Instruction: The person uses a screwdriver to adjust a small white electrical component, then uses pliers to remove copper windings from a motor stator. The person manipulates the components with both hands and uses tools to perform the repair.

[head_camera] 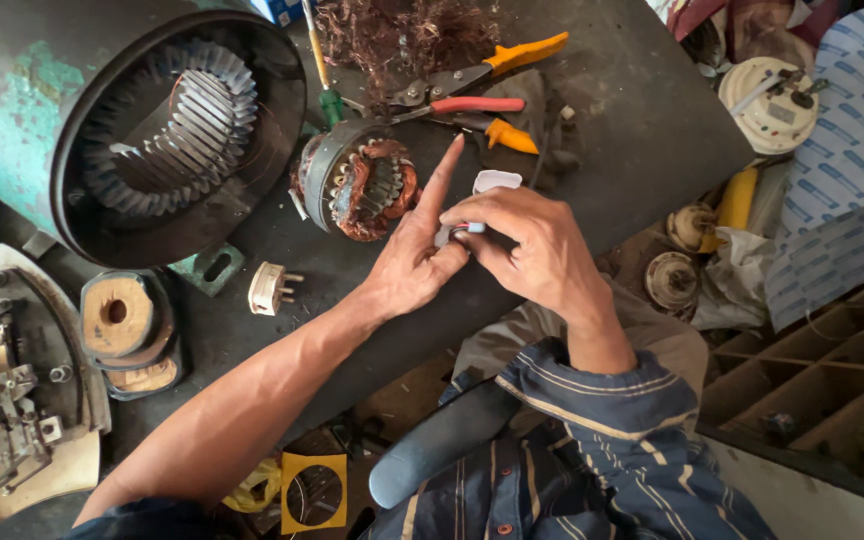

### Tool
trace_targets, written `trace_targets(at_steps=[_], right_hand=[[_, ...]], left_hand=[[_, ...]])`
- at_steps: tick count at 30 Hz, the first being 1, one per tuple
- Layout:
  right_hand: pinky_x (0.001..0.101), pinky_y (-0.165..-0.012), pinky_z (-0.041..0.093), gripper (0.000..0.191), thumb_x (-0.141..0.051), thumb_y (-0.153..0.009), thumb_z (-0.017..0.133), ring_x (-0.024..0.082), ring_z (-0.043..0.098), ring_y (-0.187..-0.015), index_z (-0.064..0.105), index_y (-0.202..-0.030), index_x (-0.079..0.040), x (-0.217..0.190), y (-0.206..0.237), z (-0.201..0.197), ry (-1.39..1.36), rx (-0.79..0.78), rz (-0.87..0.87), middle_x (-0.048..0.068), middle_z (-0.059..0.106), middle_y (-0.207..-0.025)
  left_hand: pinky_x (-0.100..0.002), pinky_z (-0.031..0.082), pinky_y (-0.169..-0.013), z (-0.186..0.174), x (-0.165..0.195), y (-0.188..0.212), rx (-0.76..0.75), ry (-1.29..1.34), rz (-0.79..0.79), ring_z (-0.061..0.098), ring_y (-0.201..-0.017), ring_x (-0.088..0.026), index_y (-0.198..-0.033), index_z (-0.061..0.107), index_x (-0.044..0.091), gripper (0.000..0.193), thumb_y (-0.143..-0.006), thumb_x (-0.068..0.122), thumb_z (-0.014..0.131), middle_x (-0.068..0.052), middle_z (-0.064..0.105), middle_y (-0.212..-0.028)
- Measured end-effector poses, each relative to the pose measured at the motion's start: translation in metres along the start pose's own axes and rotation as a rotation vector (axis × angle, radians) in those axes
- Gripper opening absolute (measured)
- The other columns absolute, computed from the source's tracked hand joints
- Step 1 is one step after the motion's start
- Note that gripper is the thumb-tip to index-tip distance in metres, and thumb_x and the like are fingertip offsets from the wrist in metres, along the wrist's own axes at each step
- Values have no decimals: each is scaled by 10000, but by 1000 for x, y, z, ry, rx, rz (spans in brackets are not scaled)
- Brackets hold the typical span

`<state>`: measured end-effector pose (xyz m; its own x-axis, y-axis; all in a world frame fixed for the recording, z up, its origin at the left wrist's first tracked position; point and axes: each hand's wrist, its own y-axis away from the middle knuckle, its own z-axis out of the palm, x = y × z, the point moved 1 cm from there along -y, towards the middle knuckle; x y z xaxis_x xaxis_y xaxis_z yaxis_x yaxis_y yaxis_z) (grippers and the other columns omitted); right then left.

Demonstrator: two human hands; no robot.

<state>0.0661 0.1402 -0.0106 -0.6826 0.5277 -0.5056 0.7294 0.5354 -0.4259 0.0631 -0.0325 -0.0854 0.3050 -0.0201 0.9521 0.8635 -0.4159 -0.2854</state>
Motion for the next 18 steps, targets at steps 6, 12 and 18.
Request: trace_targets(at_steps=[6, 12, 18], right_hand=[[391, -874, 582, 279, 13, -817, 788, 301, 708, -1034, 735, -1068, -96, -8, 4, -3, 33, 59, 19, 102, 685, -1091], [404, -822, 565, 229, -21, -811, 813, 288, 688, -959, 706, -1005, -80, -10, 4, 7, 239, 105, -3, 68, 670, -1005], [385, -829, 572, 246, -34, -812, 821, 267, 691, -968, 712, -1028, -80, -11, 2, 7, 304, 105, -46, 54, 662, -1025]], left_hand=[[-372, 513, -985, 2, 0, 0, 21, 24, -18, 684, -938, -279, -1689, 28, 102, 1012, -804, 132, 518, -113, 733, -1000], [-346, 526, -812, 2, 4, -2, 42, -14, -141, 624, -764, -267, -1683, 55, 116, 1025, -771, 132, 522, -117, 621, -800], [-326, 472, -997, 0, 4, 0, 31, 72, 17, 615, -960, -205, -1706, 46, 79, 1005, -827, 186, 521, -90, 663, -998]])
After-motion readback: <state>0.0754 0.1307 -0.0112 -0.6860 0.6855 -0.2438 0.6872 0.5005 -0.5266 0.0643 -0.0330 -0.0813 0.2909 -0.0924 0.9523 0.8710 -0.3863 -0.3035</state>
